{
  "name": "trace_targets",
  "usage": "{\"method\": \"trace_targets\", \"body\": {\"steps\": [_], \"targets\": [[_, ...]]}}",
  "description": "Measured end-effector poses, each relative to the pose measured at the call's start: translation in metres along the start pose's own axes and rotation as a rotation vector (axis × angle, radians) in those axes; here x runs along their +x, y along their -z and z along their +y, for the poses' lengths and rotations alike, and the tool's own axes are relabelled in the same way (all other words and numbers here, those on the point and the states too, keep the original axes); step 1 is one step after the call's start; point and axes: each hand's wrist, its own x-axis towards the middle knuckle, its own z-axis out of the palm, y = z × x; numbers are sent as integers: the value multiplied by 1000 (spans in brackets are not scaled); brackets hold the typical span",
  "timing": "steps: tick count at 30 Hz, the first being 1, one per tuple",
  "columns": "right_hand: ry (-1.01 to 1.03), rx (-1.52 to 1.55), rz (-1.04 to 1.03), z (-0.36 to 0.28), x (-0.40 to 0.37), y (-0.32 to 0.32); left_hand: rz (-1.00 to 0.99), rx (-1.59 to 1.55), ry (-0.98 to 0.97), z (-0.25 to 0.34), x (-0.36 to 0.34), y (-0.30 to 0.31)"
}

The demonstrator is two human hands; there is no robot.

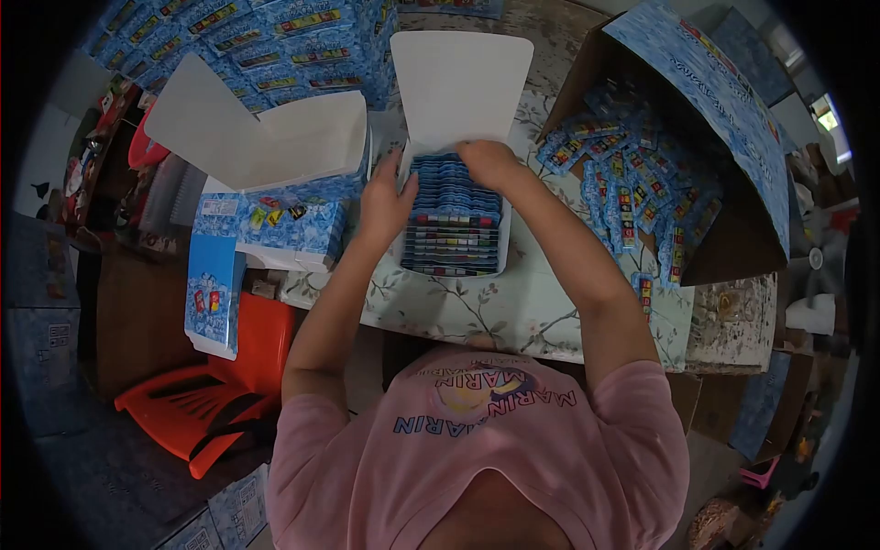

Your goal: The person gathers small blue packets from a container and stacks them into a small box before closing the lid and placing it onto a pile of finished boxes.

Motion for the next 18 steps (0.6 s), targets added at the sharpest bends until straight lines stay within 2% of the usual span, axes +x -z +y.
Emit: {"method": "trace_targets", "body": {"steps": [1, 2, 4, 5, 6, 7, 8, 9, 10, 11, 13, 15, 17, 18], "targets": [[-2, -2, -3, -1, -3, 1, -67, -73, 168, -6, 0, -3], [-10, 33, -5, -1, -6, 3, -68, -76, 167, -13, -1, -5], [-17, 62, 1, -1, -16, 13, -251, -490, 419, -22, 3, -6], [-19, 183, 273, -3, -34, 18, -249, -491, 416, -14, 6, 1], [-19, 300, 544, -1, -48, 22, -230, -549, 538, -4, 8, 6], [-16, 292, 541, 8, -54, 16, -212, -610, 663, 3, 9, 9], [-200, 493, 576, 17, -62, 3, -213, -620, 665, 0, 11, 5], [-393, 695, 606, 25, -68, -11, -247, -814, 726, -9, 16, -1], [-505, 1020, 449, 23, -69, -17, -286, -1005, 786, -20, 22, -9], [-518, 1020, 451, 19, -68, -21, -369, -1082, 779, -29, 30, -16], [-585, 1548, 259, 11, -61, -31, -332, -1003, 741, -17, 33, -23], [-580, 1453, 329, 13, -43, -51, -277, -924, 702, -15, 37, -28], [-625, 934, 371, 5, -35, -60, -455, -745, 575, -35, 39, -39], [-690, 841, 354, 2, -34, -55, -456, -740, 577, -37, 38, -40]]}}
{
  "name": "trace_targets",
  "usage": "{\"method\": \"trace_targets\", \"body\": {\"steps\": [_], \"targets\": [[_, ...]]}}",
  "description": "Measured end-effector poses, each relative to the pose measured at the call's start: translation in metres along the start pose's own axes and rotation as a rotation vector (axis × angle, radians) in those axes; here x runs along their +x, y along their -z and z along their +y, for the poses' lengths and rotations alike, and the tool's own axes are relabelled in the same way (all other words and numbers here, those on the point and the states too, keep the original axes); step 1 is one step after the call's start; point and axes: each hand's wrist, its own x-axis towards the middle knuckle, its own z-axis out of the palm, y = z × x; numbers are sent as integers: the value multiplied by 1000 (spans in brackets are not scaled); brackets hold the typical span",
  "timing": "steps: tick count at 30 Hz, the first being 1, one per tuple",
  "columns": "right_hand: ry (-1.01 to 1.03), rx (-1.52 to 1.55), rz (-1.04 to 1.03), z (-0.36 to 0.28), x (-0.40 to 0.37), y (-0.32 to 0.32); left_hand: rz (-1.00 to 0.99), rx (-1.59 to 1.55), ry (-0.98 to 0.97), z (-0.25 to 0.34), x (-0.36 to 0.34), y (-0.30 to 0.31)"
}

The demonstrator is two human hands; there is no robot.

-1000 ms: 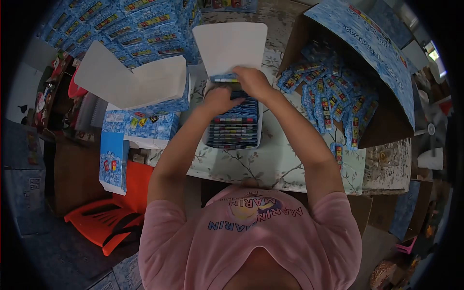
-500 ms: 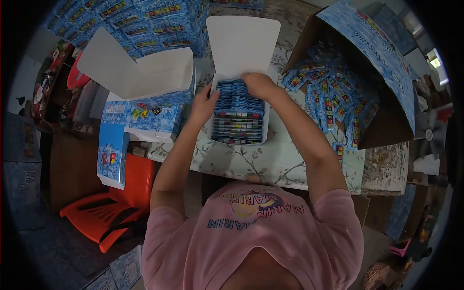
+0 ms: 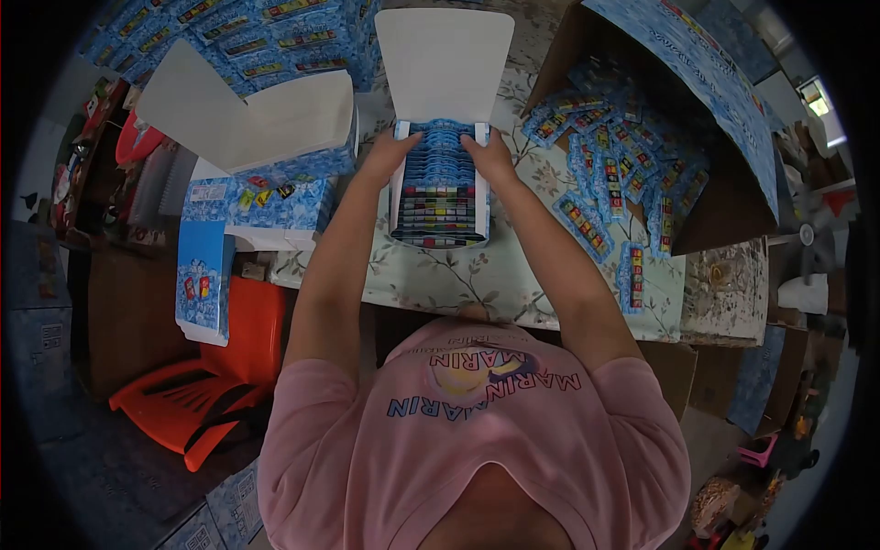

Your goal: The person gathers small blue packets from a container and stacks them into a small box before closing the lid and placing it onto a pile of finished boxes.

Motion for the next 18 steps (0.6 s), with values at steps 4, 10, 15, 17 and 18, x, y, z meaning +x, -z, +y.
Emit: {"method": "trace_targets", "body": {"steps": [4, 10, 15, 17, 18], "targets": [[55, 53, 14, 0, -23, 6, 166, 346, -126, -6, -18, -7], [102, 418, -106, 32, -98, 2, 215, 301, -166, -40, -71, -14], [-20, 467, -47, 11, -40, 1, 314, 40, -127, -42, -15, -9], [-5, 642, -31, 5, -11, 0, 300, 63, -231, -41, 10, 3], [58, 711, -93, 3, -4, 3, 187, -116, -286, -36, 14, 5]]}}
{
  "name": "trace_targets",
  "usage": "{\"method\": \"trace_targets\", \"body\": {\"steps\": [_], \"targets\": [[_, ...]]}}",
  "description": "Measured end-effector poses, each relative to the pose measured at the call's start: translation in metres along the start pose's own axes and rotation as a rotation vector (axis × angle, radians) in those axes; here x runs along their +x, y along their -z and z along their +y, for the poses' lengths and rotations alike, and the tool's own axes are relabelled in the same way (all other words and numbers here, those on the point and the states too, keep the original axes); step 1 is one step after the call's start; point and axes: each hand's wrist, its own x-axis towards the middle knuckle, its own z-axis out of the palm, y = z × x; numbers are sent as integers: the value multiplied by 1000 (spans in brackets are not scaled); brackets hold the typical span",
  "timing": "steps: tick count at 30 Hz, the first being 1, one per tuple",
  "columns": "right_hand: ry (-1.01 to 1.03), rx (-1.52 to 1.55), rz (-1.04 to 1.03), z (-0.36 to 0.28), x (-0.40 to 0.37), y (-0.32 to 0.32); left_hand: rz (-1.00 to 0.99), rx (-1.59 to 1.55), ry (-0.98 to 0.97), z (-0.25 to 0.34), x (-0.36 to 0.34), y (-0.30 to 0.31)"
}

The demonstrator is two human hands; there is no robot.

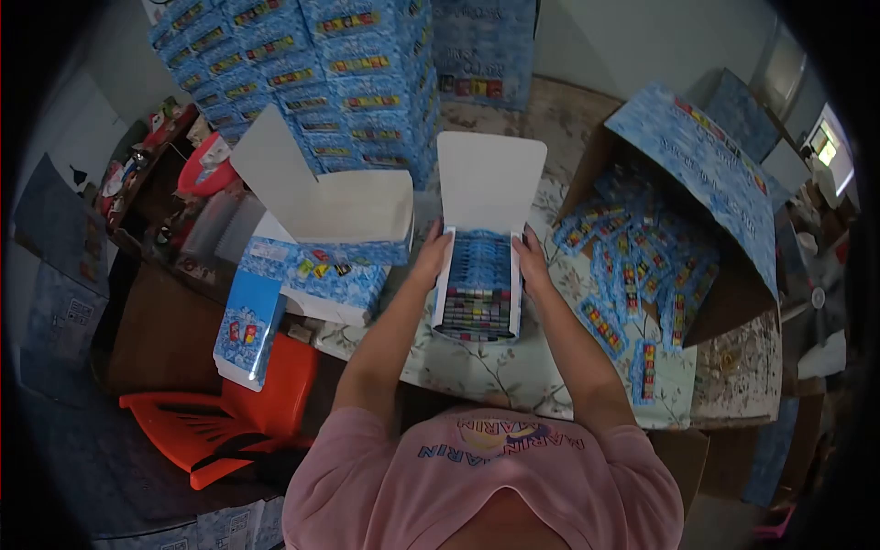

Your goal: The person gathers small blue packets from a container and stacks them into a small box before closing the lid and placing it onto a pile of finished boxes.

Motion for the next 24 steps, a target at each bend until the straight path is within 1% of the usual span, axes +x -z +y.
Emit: {"method": "trace_targets", "body": {"steps": [1, 2, 4, 5, 6, 7, 8, 9, 10, 11, 12, 13, 14, 15, 16, 17, 18, 19, 20, 22, 24], "targets": [[40, 62, -76, -4, 7, 5, -99, -197, -32, 2, 5, 0], [74, 60, -94, -2, 17, 9, -62, -292, 63, -6, 16, 5], [-130, 222, -14, 12, 34, 21, -22, -296, 157, 11, 11, 5], [-26, 201, -128, 8, 31, 28, -50, -394, 60, 14, 7, 6], [72, 179, -238, 7, 26, 36, -48, -395, 56, 15, 2, 9], [166, 29, -285, 6, 22, 43, -79, -169, -75, 15, -6, 15], [157, 25, -284, -1, 16, 44, -109, 56, -199, 16, -16, 19], [371, -382, -346, -8, 7, 49, -175, -53, -158, 15, -27, 22], [570, -791, -407, -17, -8, 54, -175, -63, -134, 22, -40, 29], [533, -796, -411, -33, -37, 52, -299, 228, -256, 33, -56, 38], [538, -966, -495, -54, -71, 40, -433, 515, -373, 44, -75, 38], [539, -1133, -585, -62, -98, 32, -447, 498, -334, 64, -101, 30], [602, -1195, -630, -56, -119, 34, -455, 801, -403, 89, -127, 19], [544, -1191, -648, -51, -133, 34, -469, 1102, -466, 96, -149, 12], [588, -1193, -616, -46, -140, 32, -527, 1128, -471, 84, -156, 16], [645, -1197, -577, -42, -141, 32, -554, 1110, -435, 78, -158, 18], [605, -1190, -589, -36, -143, 33, -542, 1177, -488, 74, -156, 19], [644, -1164, -567, -30, -142, 33, -524, 1246, -546, 70, -158, 20], [700, -1139, -539, -26, -139, 34, -531, 1242, -531, 72, -161, 18], [663, -1107, -557, -29, -137, 33, -508, 1131, -526, 80, -163, 14], [623, -1102, -553, -31, -138, 33, -487, 1147, -528, 77, -163, 13]]}}
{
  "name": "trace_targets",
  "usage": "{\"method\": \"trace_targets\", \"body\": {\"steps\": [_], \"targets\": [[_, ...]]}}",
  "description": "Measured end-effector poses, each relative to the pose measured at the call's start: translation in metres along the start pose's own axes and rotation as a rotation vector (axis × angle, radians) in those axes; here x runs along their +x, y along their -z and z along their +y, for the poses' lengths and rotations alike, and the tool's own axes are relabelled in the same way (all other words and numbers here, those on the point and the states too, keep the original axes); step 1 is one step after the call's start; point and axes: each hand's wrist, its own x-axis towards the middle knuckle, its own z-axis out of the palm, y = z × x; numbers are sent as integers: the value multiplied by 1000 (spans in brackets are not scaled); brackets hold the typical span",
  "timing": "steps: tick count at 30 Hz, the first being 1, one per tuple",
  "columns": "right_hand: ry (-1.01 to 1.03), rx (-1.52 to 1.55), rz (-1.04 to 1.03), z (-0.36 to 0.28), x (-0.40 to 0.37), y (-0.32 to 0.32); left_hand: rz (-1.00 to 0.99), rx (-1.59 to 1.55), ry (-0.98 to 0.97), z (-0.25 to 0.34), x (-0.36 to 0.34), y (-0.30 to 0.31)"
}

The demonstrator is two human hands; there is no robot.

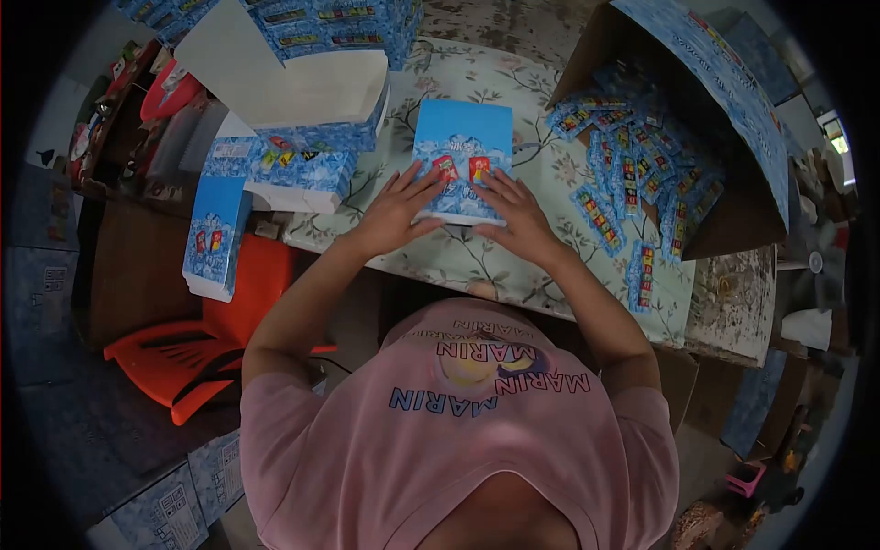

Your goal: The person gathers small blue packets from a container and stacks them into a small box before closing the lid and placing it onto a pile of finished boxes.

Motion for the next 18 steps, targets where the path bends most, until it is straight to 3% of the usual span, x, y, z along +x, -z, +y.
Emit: {"method": "trace_targets", "body": {"steps": [4, 6, 9, 18], "targets": [[40, -72, 122, 6, 1, -19, 76, 50, -31, 1, 1, -5], [92, -100, 314, 9, 2, -31, 168, 92, -45, 2, 2, -9], [29, 57, 345, 6, 7, -25, 250, 109, -33, -1, 9, -14], [84, -13, 410, 6, 0, -29, 298, -3, -68, -5, -3, -12]]}}
